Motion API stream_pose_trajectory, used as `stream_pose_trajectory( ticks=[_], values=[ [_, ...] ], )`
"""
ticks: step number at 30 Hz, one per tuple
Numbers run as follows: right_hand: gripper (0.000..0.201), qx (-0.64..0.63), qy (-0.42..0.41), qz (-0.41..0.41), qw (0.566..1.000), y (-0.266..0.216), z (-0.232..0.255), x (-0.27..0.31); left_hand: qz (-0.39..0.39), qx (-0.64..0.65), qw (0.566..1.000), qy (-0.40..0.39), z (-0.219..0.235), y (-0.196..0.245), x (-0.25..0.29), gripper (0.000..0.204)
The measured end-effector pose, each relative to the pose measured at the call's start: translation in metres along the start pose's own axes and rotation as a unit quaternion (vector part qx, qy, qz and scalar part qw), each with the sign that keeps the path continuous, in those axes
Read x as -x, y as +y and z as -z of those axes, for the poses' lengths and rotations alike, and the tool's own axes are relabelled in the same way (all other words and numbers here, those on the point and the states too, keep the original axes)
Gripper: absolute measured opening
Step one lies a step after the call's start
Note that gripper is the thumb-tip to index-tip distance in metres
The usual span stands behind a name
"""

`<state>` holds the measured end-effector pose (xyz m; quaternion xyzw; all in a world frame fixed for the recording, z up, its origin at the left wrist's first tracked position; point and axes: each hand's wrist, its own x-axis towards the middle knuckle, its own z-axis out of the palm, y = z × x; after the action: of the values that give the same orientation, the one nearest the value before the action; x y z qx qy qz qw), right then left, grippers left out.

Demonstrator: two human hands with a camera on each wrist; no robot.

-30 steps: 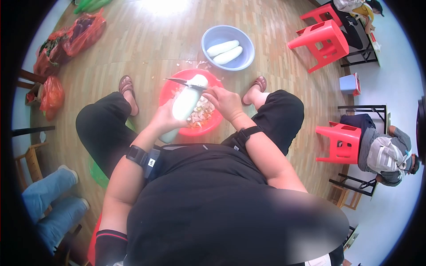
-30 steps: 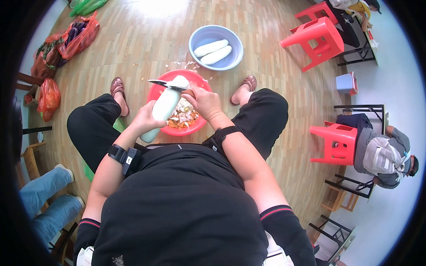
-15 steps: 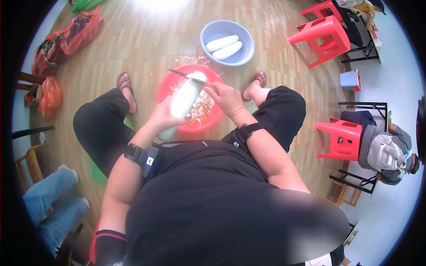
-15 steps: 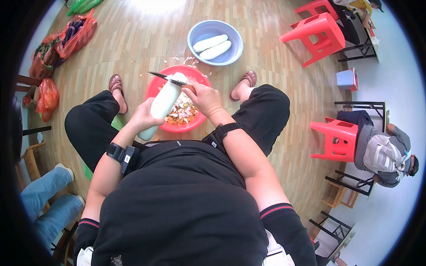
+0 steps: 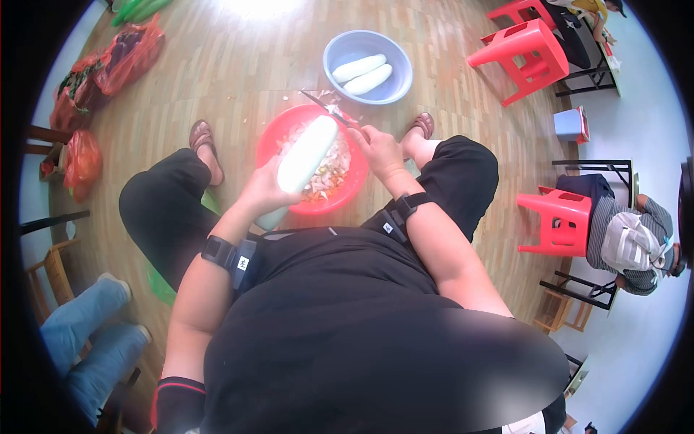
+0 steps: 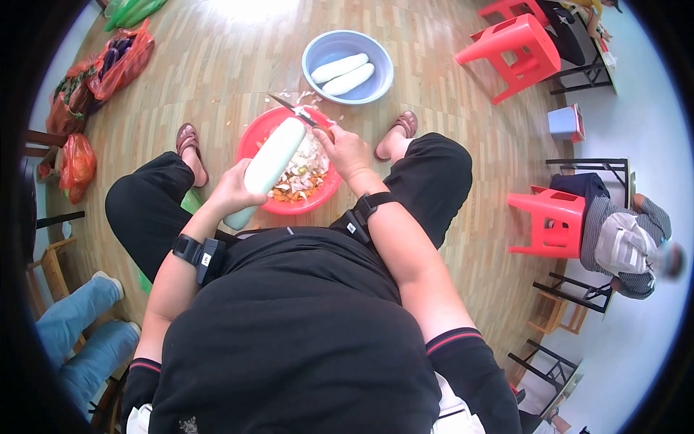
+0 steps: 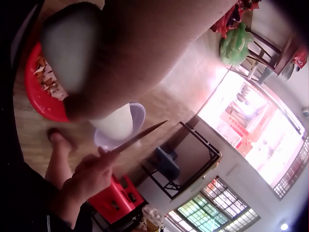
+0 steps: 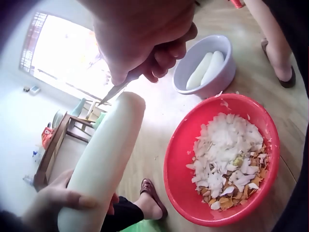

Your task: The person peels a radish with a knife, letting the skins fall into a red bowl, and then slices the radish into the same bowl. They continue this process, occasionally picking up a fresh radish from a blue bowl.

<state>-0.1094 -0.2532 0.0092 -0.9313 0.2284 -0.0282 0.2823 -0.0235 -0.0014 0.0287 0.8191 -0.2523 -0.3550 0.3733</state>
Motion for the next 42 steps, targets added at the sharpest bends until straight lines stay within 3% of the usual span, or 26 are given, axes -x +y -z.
stream_pose_trajectory(
  ticks=[4,6,11,13,17,27,29,33,35,39,41,42],
  values=[
    [0.044,-0.033,-0.015,0.052,0.998,-0.015,-0.005,0.011,-0.001,0.009,1.0,0.015,-0.002,-0.002,-0.001,0.065],
    [0.043,0.008,-0.02,0.118,0.993,-0.023,-0.005,0.016,0.017,-0.023,1.0,0.0,0.0,0.001,-0.001,0.065],
    [0.037,0.014,-0.009,0.084,0.996,-0.022,-0.001,0.011,0.011,0.008,1.0,-0.006,0.0,0.001,0.0,0.064],
    [0.046,-0.011,-0.03,-0.016,0.999,-0.011,0.0,0.006,-0.001,0.017,1.0,-0.008,-0.001,-0.001,0.0,0.064],
    [0.047,-0.083,-0.02,-0.041,0.995,0.001,-0.004,0.003,-0.019,0.049,0.999,-0.005,-0.002,-0.004,-0.002,0.064],
    [0.036,-0.034,-0.018,0.097,0.995,-0.023,-0.001,0.014,-0.023,0.109,0.994,-0.014,0.0,0.002,0.002,0.064],
    [0.038,-0.028,-0.028,0.03,0.999,-0.019,0.001,0.008,-0.019,0.105,0.994,-0.021,-0.001,-0.001,-0.001,0.064],
    [0.043,0.007,0.004,0.059,0.998,-0.01,-0.006,0.006,0.0,0.138,0.989,-0.044,-0.004,-0.003,-0.003,0.064],
    [0.045,-0.003,-0.025,0.032,0.999,-0.01,-0.006,0.006,0.001,0.13,0.991,-0.04,-0.004,-0.003,-0.004,0.064],
    [0.047,-0.017,-0.005,0.031,0.999,0.005,-0.017,0.004,0.014,0.112,0.992,-0.052,-0.003,-0.004,-0.002,0.065],
    [0.051,0.004,-0.052,-0.09,0.995,0.024,-0.021,-0.001,-0.007,0.119,0.992,-0.048,-0.002,-0.002,0.0,0.065],
    [0.051,0.002,-0.051,-0.09,0.995,0.022,-0.02,-0.002,-0.027,0.125,0.991,-0.046,0.0,-0.001,0.0,0.065]
  ],
)
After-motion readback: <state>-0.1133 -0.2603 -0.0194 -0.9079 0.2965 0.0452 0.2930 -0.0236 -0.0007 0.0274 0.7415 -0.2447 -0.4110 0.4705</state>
